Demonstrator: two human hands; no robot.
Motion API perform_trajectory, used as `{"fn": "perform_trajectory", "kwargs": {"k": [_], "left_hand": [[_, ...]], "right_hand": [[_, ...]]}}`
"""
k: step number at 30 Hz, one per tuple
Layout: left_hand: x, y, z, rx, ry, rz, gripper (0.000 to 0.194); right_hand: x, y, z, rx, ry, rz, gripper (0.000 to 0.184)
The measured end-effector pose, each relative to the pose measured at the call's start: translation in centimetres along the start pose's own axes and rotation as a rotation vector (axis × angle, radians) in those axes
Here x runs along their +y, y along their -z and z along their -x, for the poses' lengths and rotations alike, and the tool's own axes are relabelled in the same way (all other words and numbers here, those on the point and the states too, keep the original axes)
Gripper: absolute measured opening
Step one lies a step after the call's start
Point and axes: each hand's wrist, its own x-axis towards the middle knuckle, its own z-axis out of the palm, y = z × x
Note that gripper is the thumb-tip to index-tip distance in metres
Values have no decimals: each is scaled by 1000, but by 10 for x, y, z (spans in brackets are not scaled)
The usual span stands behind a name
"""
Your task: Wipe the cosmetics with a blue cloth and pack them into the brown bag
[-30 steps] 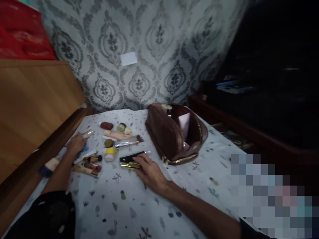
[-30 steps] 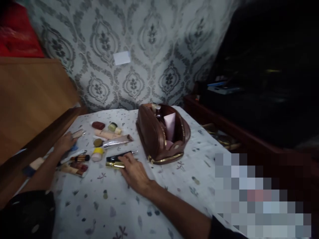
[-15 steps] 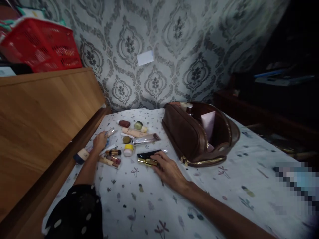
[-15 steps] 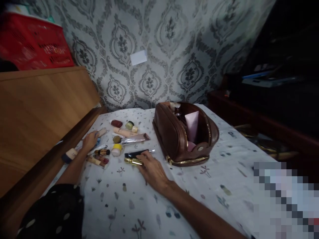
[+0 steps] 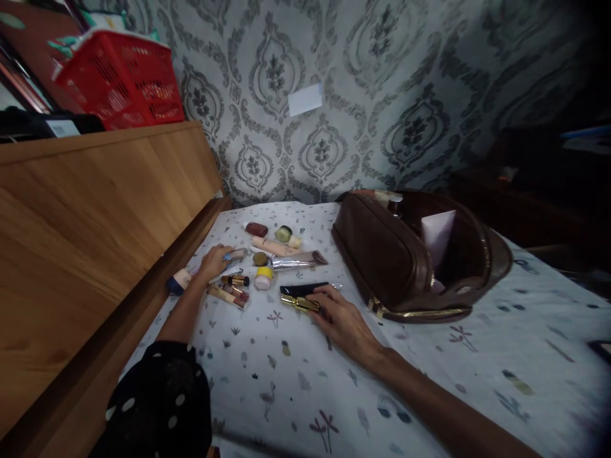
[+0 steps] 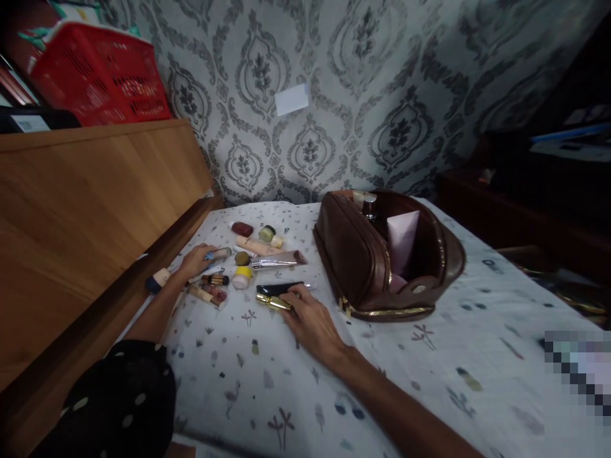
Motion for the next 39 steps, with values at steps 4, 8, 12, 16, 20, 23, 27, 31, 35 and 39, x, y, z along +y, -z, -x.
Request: {"fn": "perform_trajectory", "kwargs": {"k": [4, 8, 12, 16, 20, 23, 27, 31, 35, 39], "left_hand": [[-10, 6, -2, -80, -85, 111, 45], [-16, 11, -2, -141, -97, 154, 41], [-13, 14, -1, -180, -88, 95, 45], [0, 22, -5, -226, -81, -33, 42], [20, 36, -9, -247, -76, -175, 37], [38, 42, -8, -263, -80, -253, 37], [60, 45, -3, -312, -51, -299, 38], [78, 52, 4, -340, -40, -272, 44], [92, 56, 16, -330, -65, -184, 38], [98, 50, 35, -280, -84, -79, 34]], "right_hand": [[0, 0, 0, -2, 12, 13, 24], [1, 0, 0, 13, 37, 22, 23], [-1, 1, -1, -2, 21, 25, 23], [-1, 1, -1, -1, 20, 26, 23], [0, 0, -1, 2, 25, 25, 24], [1, 0, -1, -7, 21, 19, 25], [-2, 2, -1, -10, 28, 21, 24], [-3, 3, 0, -14, 33, 29, 24], [-4, 3, -1, -28, 20, 38, 23], [-6, 5, -1, -42, 25, 32, 22]]}}
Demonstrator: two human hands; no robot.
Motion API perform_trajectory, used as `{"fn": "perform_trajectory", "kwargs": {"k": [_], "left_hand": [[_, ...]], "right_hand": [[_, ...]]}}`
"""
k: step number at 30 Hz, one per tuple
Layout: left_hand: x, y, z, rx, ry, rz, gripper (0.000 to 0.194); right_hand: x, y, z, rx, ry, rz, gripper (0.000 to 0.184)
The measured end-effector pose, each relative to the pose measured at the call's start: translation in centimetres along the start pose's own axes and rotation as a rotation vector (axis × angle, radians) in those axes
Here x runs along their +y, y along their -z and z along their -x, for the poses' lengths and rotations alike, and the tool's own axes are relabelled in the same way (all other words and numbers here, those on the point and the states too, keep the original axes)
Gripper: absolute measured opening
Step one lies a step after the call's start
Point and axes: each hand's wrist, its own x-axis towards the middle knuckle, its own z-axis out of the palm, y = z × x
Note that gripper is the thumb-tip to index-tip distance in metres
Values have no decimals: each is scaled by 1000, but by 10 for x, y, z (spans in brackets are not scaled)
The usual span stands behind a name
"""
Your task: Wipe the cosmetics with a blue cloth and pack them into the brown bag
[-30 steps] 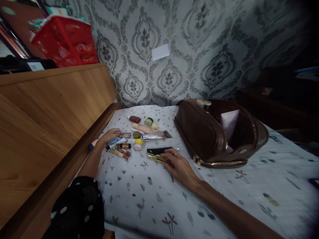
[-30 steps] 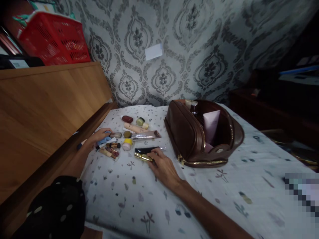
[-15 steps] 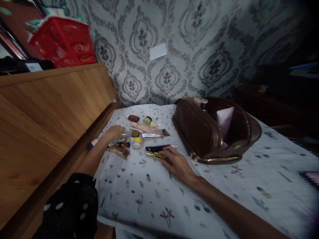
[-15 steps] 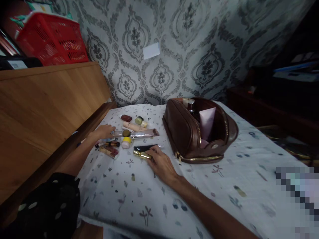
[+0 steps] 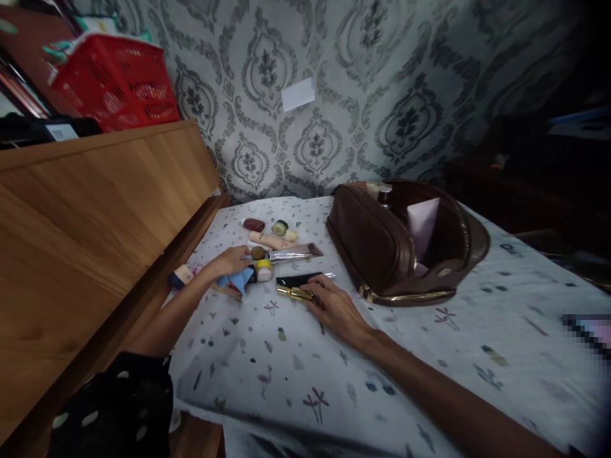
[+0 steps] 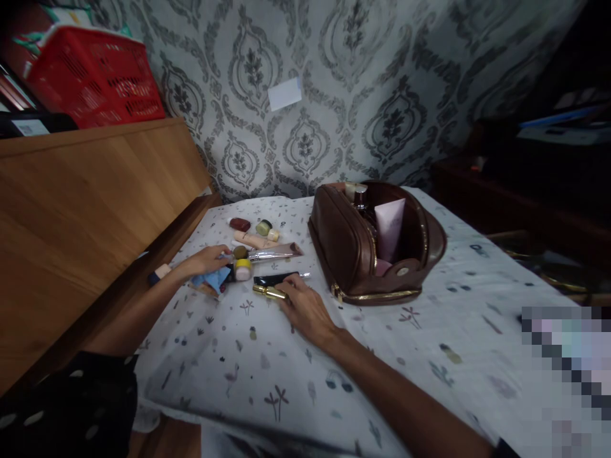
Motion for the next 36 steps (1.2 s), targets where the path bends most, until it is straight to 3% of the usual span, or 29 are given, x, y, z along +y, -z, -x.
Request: {"fn": "perform_trajectory", "kwargs": {"k": [5, 11, 18, 21, 25, 31, 36], "left_hand": [[0, -17, 28, 38, 22, 22, 31], [11, -19, 49, 115, 114, -74, 29], [48, -32, 44, 248, -11, -147, 37], [57, -41, 39, 297, 17, -162, 40], [63, -47, 35, 349, 81, -127, 37], [71, -50, 29, 415, 66, -46, 30], [62, -54, 25, 554, 58, 176, 20]], "right_hand": [[-1, 0, 1, -4, -15, 5, 23], [3, -2, 1, 5, -14, -11, 26], [3, -3, 1, 11, 0, 1, 23], [2, -3, 1, 22, 22, -1, 23], [3, -3, 1, 25, 27, 0, 22], [2, -3, 0, 30, 16, -5, 24], [1, -2, 1, 32, 28, 0, 20]]}}
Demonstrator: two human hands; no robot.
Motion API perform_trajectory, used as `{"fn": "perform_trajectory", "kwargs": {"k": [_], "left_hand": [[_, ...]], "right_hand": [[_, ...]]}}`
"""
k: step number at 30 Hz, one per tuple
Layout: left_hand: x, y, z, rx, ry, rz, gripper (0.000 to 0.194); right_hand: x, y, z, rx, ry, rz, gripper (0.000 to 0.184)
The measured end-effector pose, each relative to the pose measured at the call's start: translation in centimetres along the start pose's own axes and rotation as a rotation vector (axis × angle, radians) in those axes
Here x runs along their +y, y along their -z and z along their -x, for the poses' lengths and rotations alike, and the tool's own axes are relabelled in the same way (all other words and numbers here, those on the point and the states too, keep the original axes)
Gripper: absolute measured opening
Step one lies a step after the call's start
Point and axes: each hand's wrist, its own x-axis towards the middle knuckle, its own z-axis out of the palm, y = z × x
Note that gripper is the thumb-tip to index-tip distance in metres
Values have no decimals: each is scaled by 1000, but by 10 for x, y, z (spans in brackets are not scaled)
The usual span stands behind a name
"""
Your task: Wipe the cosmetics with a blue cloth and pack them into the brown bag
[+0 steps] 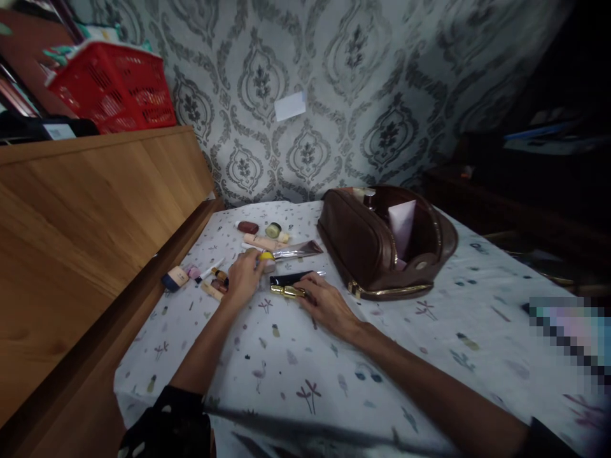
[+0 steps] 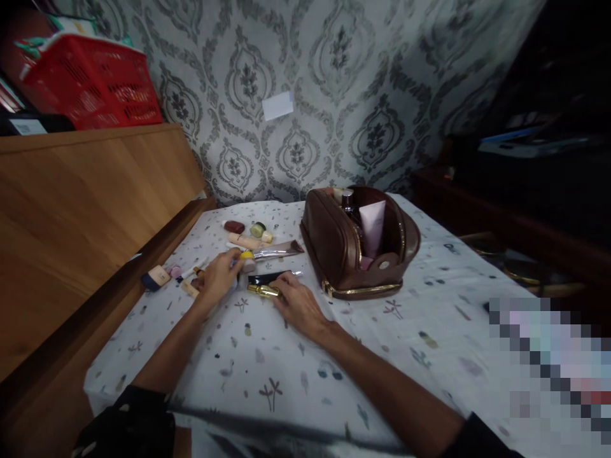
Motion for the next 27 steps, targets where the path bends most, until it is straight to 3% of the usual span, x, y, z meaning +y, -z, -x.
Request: {"fn": "perform_trajectory", "kwargs": {"k": [6, 11, 18, 23, 27], "left_hand": [[-33, -2, -3, 134, 53, 92, 25], [-52, -7, -6, 164, 49, 82, 29], [-55, -21, -9, 35, 25, 7, 40], [-60, -17, -14, -82, 35, -23, 47], [-58, -10, -14, -98, 48, -44, 43]], "right_hand": [[0, 0, 0, -5, 5, 12, 22], [-1, 0, -1, -52, -5, 53, 23], [-4, 2, -2, -87, -15, 158, 23], [-2, 2, -4, -77, -41, 236, 23], [2, 3, -7, -25, -71, 264, 23]]}}
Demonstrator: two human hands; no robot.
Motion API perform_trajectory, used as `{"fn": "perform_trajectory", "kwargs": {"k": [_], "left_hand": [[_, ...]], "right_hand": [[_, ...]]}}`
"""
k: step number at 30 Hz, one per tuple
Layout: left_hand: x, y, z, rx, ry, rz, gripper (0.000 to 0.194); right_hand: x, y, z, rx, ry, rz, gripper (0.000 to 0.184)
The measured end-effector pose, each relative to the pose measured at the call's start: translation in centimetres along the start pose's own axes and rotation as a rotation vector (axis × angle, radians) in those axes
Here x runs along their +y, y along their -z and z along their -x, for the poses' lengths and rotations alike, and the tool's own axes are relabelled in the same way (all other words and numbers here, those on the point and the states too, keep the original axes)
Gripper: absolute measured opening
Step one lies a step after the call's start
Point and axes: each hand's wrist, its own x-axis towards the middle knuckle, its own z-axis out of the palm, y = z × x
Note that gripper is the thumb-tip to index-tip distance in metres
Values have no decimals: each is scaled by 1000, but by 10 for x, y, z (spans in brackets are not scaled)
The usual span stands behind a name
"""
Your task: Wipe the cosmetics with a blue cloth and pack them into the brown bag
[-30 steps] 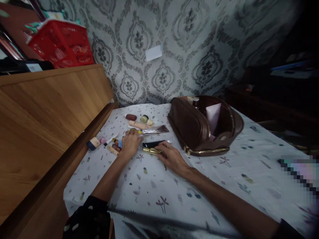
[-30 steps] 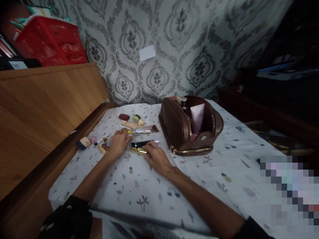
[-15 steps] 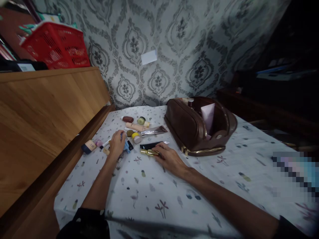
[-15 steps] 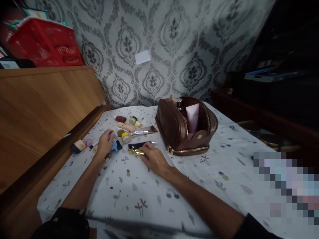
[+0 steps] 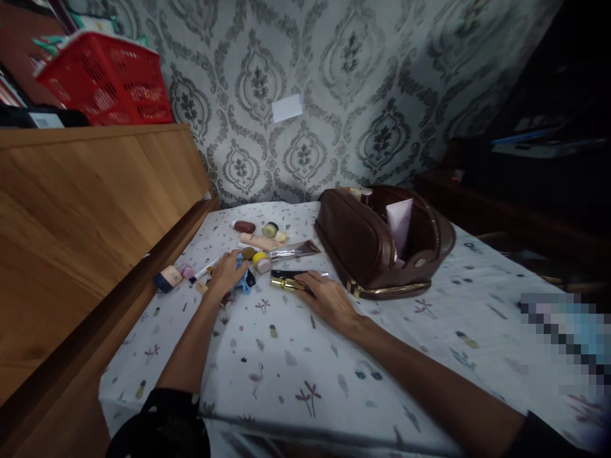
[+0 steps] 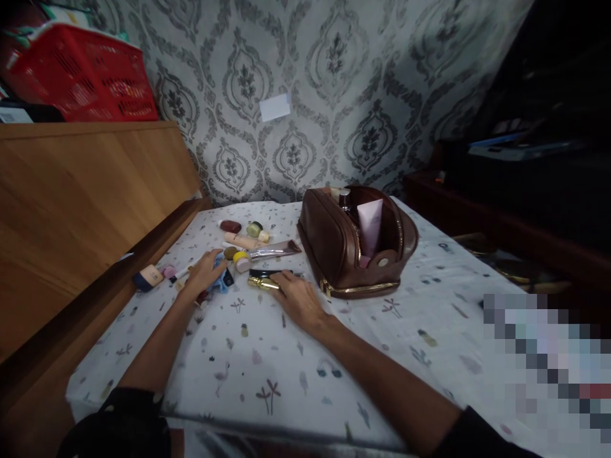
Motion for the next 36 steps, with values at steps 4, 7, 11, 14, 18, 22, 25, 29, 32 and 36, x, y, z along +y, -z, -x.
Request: {"fn": "perform_trajectory", "kwargs": {"k": [4, 7, 11, 14, 18, 22, 25, 29, 32, 36], "left_hand": [[10, 7, 6, 36, 17, -31, 33], [22, 10, 11, 24, 8, -64, 29], [38, 12, 18, -14, -19, -79, 29], [46, 12, 23, -38, -58, -46, 28], [48, 12, 26, -104, -200, 82, 27], [49, 17, 29, 0, -135, 124, 30], [61, 20, 39, 162, -94, 238, 35], [90, 12, 58, 150, -386, 404, 31], [104, 3, 64, -38, -541, 238, 29], [98, 3, 58, -154, -470, 126, 27]], "right_hand": [[3, 0, -2, 38, -48, 18, 23], [2, 0, -1, 56, -49, 26, 25], [-4, 1, 6, 61, 56, -15, 24], [-10, 1, 13, 5, 171, -57, 36], [-16, -1, 17, -63, 132, -33, 38], [-19, -1, 17, -94, 98, -46, 22], [-20, 1, 16, -99, 118, -68, 19], [-19, -1, 16, -101, 110, -59, 17], [-16, -4, 16, -94, 91, -46, 14], [-14, -4, 17, -103, 135, -75, 18]]}}
